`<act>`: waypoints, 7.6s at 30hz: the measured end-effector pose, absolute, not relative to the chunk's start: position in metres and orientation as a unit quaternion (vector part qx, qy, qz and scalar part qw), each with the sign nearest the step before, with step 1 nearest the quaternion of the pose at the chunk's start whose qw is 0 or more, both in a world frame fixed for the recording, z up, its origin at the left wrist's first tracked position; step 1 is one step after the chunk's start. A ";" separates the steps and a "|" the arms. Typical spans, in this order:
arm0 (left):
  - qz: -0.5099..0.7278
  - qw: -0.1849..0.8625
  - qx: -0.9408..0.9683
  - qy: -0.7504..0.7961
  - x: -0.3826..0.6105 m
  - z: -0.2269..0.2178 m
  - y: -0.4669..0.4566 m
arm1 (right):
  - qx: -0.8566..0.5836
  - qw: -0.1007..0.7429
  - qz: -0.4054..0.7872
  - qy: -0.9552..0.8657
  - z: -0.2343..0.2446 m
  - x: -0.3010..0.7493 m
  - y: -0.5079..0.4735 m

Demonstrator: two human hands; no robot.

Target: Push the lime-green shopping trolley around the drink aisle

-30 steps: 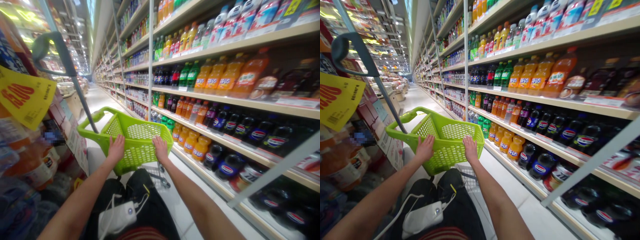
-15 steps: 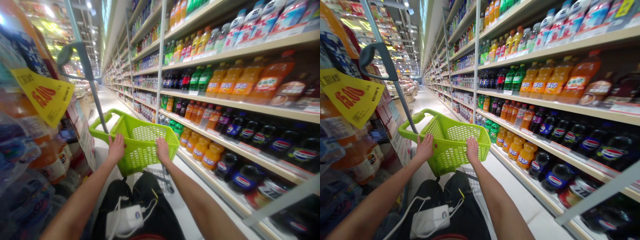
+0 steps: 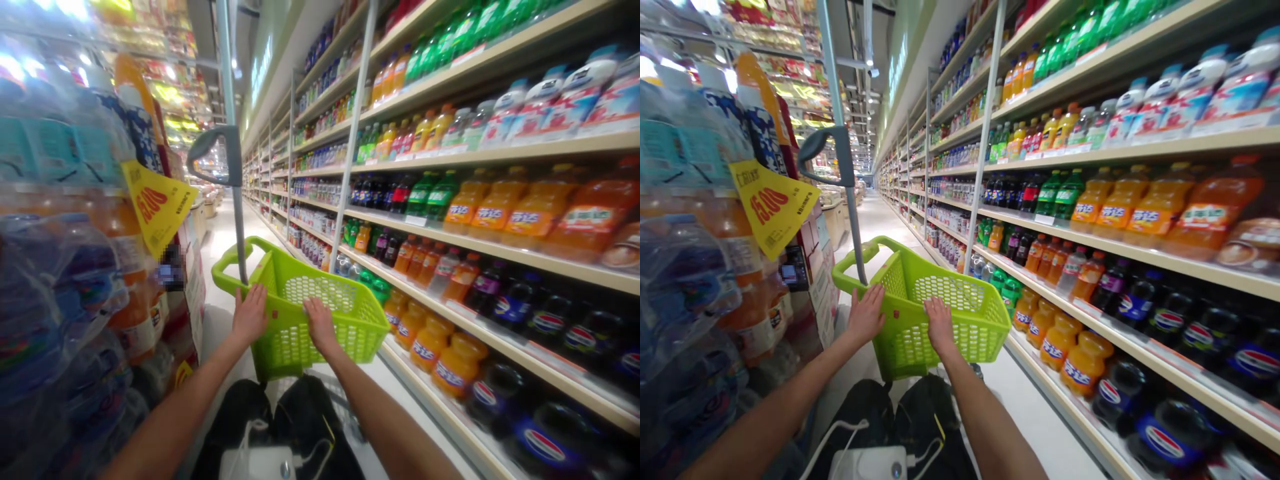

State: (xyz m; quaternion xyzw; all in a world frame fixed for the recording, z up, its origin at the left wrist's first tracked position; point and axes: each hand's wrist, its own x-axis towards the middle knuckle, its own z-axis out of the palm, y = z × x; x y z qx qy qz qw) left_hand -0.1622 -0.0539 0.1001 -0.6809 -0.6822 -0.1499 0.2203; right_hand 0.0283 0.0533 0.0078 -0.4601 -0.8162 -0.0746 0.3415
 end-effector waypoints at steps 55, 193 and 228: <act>-0.171 0.278 -0.665 -0.672 -0.204 0.118 -0.048 | -0.169 0.516 -0.047 -0.838 0.031 -0.050 0.013; -0.187 0.191 -0.674 -0.689 -0.169 0.158 -0.037 | -0.334 0.562 0.024 -0.756 0.138 0.030 -0.022; -0.212 0.261 -0.678 -0.653 -0.146 0.138 -0.062 | -0.297 0.532 -0.067 -0.790 0.117 -0.011 -0.004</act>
